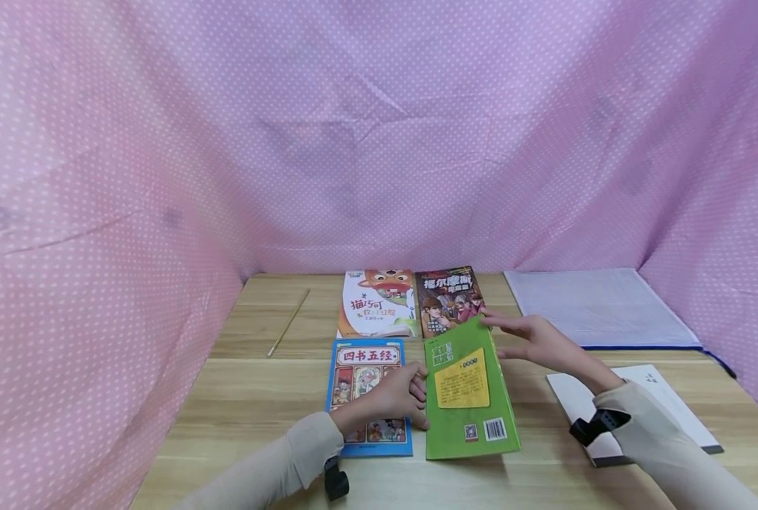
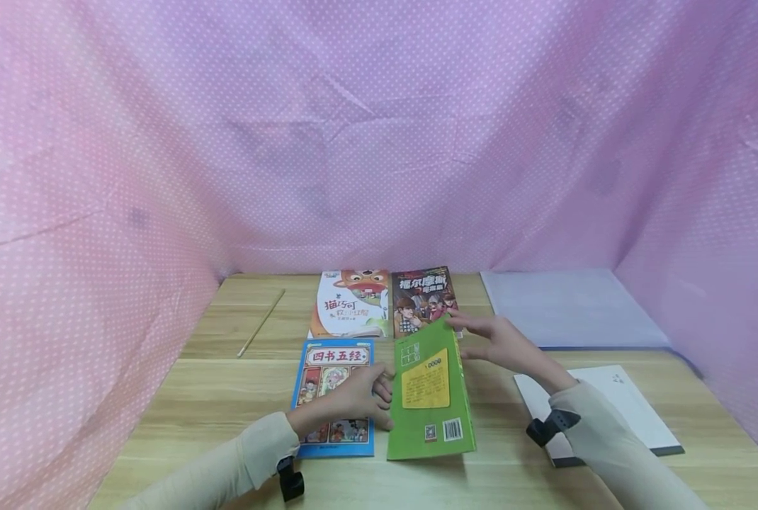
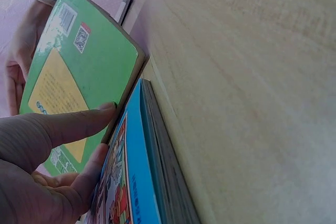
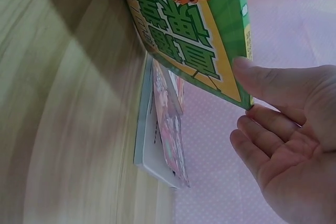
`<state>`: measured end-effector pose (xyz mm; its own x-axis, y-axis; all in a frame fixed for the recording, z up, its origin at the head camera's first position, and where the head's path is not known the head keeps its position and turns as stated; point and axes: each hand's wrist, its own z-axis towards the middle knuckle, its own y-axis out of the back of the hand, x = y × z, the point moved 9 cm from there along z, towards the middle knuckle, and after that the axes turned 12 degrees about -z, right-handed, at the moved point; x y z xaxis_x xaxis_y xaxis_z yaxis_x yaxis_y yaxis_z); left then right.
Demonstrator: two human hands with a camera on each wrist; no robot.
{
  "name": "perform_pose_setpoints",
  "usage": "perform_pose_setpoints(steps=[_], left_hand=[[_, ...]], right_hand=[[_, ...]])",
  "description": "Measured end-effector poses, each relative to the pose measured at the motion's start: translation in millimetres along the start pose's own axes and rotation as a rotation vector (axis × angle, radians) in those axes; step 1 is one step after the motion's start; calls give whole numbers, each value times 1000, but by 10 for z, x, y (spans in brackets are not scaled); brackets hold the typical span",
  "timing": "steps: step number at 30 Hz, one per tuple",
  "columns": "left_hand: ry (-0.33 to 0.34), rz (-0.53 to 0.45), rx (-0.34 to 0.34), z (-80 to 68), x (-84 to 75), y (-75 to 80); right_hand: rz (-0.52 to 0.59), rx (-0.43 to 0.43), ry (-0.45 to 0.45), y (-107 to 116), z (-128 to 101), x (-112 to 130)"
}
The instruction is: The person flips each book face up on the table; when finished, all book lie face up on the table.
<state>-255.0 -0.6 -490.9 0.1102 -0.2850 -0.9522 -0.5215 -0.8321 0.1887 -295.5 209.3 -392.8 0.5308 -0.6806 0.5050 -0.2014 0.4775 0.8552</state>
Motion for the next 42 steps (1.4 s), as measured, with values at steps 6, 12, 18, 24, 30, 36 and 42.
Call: perform_pose_setpoints(steps=[6, 12, 18, 24, 30, 36, 42], left_hand=[[-1, 8, -4, 15, 12, -5], [2, 29, -15, 1, -7, -14], [-3, 64, -17, 10, -18, -35], [5, 49, -6, 19, -30, -85], [6, 36, -3, 29, -69, -134], [-10, 25, 20, 72, -88, -206], [-21, 37, 21, 124, -85, -258]], right_hand=[[15, 22, 28, -1, 30, 21], [46, 51, 58, -10, 30, 53], [69, 54, 55, 6, 30, 61], [73, 59, 49, 21, 38, 60], [67, 68, 62, 36, 38, 82], [89, 73, 76, 57, 34, 103], [66, 74, 94, 70, 56, 132]])
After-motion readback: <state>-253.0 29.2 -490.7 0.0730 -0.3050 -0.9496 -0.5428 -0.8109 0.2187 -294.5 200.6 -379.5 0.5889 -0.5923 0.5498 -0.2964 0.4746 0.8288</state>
